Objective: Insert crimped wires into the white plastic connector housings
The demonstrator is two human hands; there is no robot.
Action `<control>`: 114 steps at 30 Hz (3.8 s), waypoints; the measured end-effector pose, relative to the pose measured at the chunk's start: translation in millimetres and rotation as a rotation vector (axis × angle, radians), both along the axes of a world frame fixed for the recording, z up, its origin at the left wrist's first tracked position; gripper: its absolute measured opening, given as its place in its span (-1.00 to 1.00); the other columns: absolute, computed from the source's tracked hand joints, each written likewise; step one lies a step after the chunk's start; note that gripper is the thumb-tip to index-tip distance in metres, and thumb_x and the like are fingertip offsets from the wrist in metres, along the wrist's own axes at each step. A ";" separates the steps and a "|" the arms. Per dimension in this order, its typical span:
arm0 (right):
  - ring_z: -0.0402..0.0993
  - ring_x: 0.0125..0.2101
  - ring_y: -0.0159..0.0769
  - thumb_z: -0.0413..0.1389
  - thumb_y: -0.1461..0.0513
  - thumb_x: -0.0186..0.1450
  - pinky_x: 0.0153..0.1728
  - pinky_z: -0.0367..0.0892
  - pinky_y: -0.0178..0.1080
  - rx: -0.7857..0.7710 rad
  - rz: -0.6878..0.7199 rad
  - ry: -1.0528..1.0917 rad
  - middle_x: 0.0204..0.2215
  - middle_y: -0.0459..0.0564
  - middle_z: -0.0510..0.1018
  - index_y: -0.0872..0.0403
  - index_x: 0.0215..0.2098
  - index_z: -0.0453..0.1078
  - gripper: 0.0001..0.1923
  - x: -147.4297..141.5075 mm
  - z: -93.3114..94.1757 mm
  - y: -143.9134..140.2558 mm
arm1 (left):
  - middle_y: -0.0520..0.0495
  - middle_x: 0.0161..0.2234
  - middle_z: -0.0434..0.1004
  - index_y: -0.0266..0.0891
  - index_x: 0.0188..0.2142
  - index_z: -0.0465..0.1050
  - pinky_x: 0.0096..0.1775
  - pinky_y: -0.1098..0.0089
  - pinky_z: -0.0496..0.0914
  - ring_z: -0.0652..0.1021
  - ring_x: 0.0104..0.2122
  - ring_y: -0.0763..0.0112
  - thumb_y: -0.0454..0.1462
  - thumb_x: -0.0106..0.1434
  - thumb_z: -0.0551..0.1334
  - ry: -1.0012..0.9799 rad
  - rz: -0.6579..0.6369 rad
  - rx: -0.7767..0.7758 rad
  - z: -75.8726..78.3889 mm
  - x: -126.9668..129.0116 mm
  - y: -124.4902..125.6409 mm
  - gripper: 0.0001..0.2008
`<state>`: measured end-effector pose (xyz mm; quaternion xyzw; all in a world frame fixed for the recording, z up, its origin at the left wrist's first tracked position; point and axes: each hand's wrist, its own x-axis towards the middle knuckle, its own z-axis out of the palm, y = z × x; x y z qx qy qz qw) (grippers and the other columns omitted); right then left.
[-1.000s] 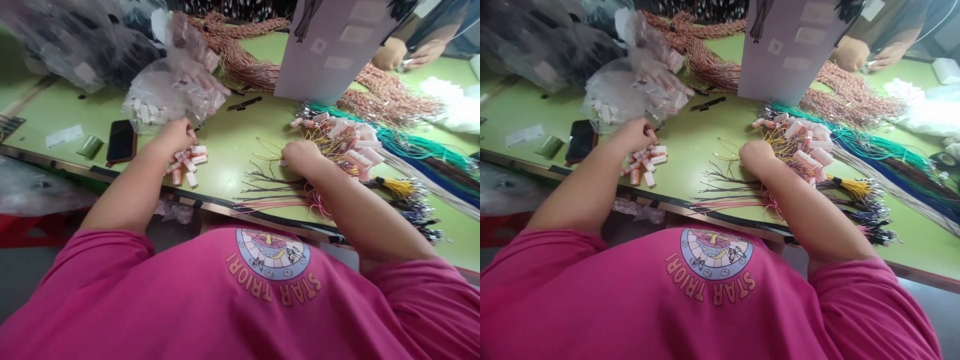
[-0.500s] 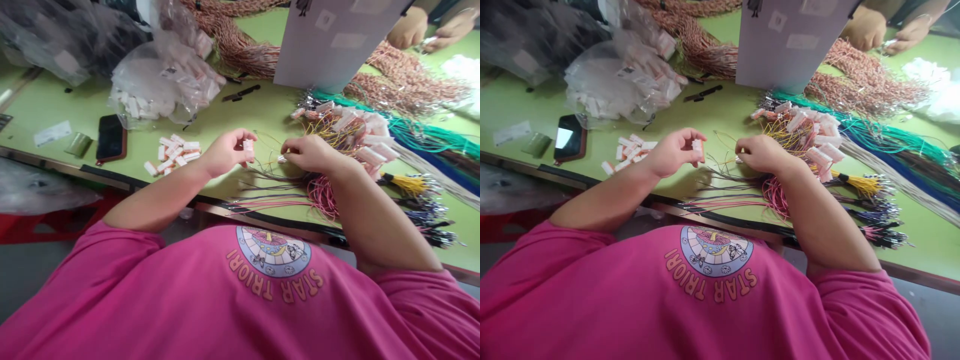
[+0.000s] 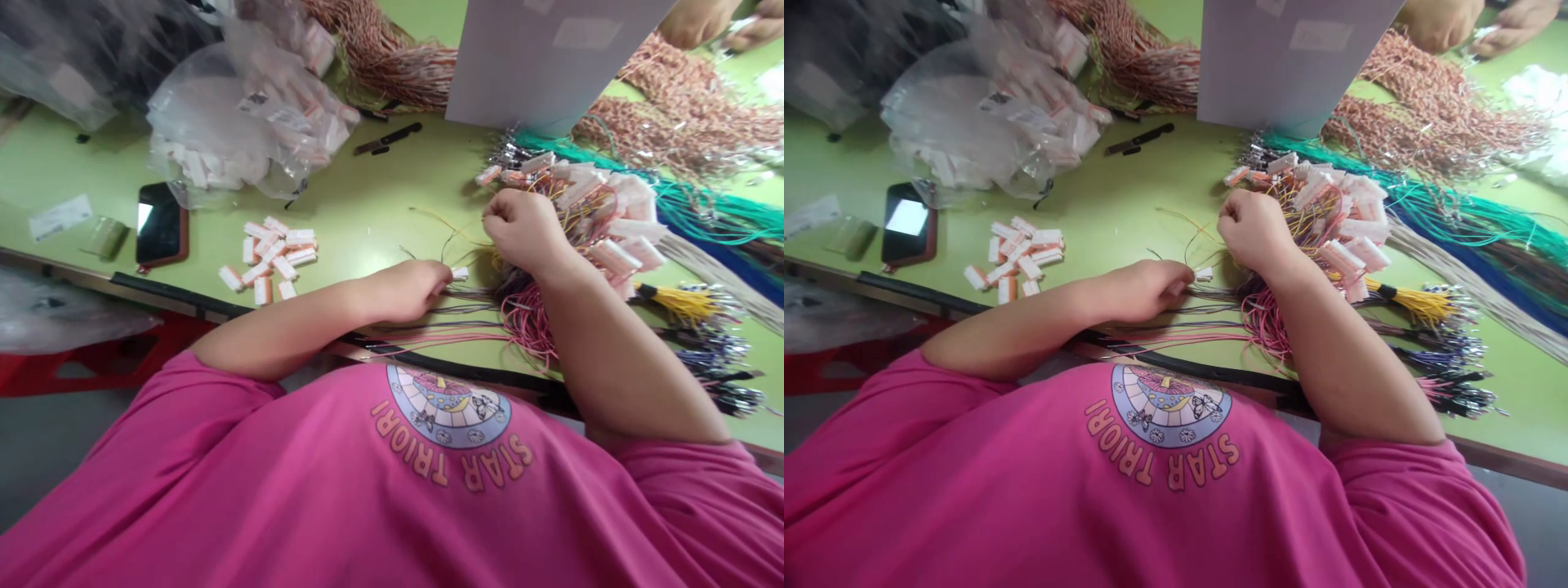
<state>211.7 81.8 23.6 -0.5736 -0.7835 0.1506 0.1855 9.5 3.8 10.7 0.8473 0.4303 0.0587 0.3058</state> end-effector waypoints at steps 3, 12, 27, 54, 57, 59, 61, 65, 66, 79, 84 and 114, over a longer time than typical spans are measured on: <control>0.40 -0.45 -0.28 0.08 0.27 0.14 -0.33 0.28 -0.21 -0.064 0.079 0.025 -0.54 -0.02 0.52 0.10 -0.43 0.54 -0.83 -1.2 1.2 -1.5 | -0.15 -0.24 0.57 -0.30 -0.17 0.50 -0.20 0.37 0.38 0.54 -0.27 0.33 -0.37 0.24 0.11 -0.010 0.026 -0.004 -1.1 -3.2 0.1 -0.77; 0.43 -0.36 -0.23 0.04 0.22 0.29 -0.24 0.27 -0.18 0.012 0.135 0.002 -0.41 0.03 0.57 0.07 -0.36 0.50 -0.81 -7.5 5.3 -5.1 | -0.20 -0.15 0.57 -0.29 -0.08 0.47 -0.17 0.31 0.42 0.57 -0.21 0.28 -0.36 0.29 0.07 0.037 0.117 0.021 -8.5 -6.7 9.8 -0.72; 0.47 -0.39 -0.27 0.01 0.19 0.30 -0.28 0.30 -0.24 -0.011 0.422 0.109 -0.41 -0.01 0.61 0.03 -0.36 0.53 -0.75 -7.1 14.8 -62.2 | 0.00 -0.31 0.53 -0.27 -0.11 0.38 -0.30 0.41 0.47 0.53 -0.41 0.53 -0.41 0.07 0.37 -0.913 0.405 -0.823 -7.1 -16.4 15.7 -0.62; 0.44 -0.42 -0.25 -0.01 0.21 0.30 -0.32 0.22 -0.24 0.016 0.268 0.066 -0.45 0.01 0.58 0.06 -0.39 0.47 -0.76 -9.2 -20.0 -64.3 | 0.09 -0.52 0.51 -0.29 -0.24 0.40 -0.36 0.41 0.47 0.51 -0.52 0.55 -0.44 0.05 0.42 -0.934 0.428 -0.651 -15.4 3.0 3.9 -0.70; 0.43 -0.43 -0.28 0.00 0.20 0.29 -0.32 0.22 -0.26 -0.006 0.251 0.118 -0.47 -0.01 0.57 0.06 -0.41 0.47 -0.77 -8.9 -18.6 -62.8 | 0.09 -0.52 0.51 -0.31 -0.27 0.41 -0.37 0.43 0.46 0.50 -0.53 0.57 -0.50 0.03 0.37 -0.919 0.442 -0.629 -13.3 4.1 5.4 -0.72; 0.41 -0.45 -0.31 0.00 0.20 0.28 -0.34 0.21 -0.28 -0.019 0.243 0.145 -0.49 -0.03 0.56 0.06 -0.44 0.46 -0.77 -9.6 -17.3 -61.9 | 0.09 -0.53 0.50 -0.33 -0.27 0.43 -0.38 0.44 0.45 0.49 -0.54 0.58 -0.53 0.04 0.34 -0.911 0.440 -0.609 -13.3 4.5 6.1 -0.74; 0.39 -0.48 -0.33 0.02 0.21 0.26 -0.35 0.20 -0.29 -0.027 0.236 0.152 -0.51 -0.05 0.54 0.06 -0.47 0.44 -0.78 -10.7 -16.9 -61.4 | 0.09 -0.53 0.49 -0.34 -0.28 0.44 -0.39 0.44 0.44 0.49 -0.55 0.58 -0.53 0.05 0.32 -0.902 0.424 -0.595 -14.5 4.6 6.5 -0.77; 0.38 -0.49 -0.33 0.03 0.21 0.25 -0.37 0.19 -0.29 -0.032 0.201 0.161 -0.54 -0.06 0.54 0.06 -0.51 0.42 -0.78 -12.2 -17.8 -61.9 | 0.10 -0.53 0.48 -0.33 -0.28 0.46 -0.38 0.43 0.44 0.47 -0.56 0.59 -0.53 0.04 0.35 -0.875 0.407 -0.567 -16.4 2.3 7.7 -0.76; 0.39 -0.48 -0.33 0.03 0.20 0.25 -0.37 0.20 -0.29 -0.034 0.194 0.175 -0.53 -0.06 0.55 0.06 -0.49 0.44 -0.78 -12.1 -17.7 -62.3 | 0.10 -0.53 0.49 -0.33 -0.27 0.46 -0.37 0.43 0.45 0.48 -0.55 0.59 -0.52 0.04 0.37 -0.874 0.412 -0.569 -16.0 1.1 8.1 -0.75; 0.40 -0.47 -0.32 0.02 0.22 0.28 -0.35 0.22 -0.28 -0.005 0.216 0.177 -0.50 -0.03 0.56 0.07 -0.46 0.46 -0.77 -11.7 -23.7 -63.9 | 0.07 -0.53 0.53 -0.34 -0.27 0.45 -0.39 0.41 0.47 0.51 -0.56 0.55 -0.45 -0.02 0.46 -0.947 0.423 -0.672 -17.7 1.7 8.3 -0.68; 0.44 -0.40 -0.28 0.02 0.19 0.32 -0.31 0.24 -0.26 -0.021 0.240 0.151 -0.44 -0.03 0.59 0.05 -0.41 0.47 -0.77 -8.9 -21.5 -61.0 | 0.05 -0.49 0.54 -0.34 -0.24 0.44 -0.38 0.42 0.47 0.52 -0.54 0.55 -0.43 -0.02 0.46 -0.930 0.435 -0.661 -13.7 0.1 9.6 -0.66; 0.45 -0.39 -0.27 0.00 0.14 0.36 -0.15 0.21 -0.16 -0.143 0.595 -0.132 -0.42 0.02 0.60 0.12 -0.21 0.53 -0.69 17.3 16.7 -68.0 | -0.02 -0.33 0.52 -0.30 -0.14 0.38 -0.32 0.44 0.45 0.53 -0.42 0.54 -0.48 0.16 0.27 -0.855 0.610 -0.397 -12.5 -16.0 26.7 -0.73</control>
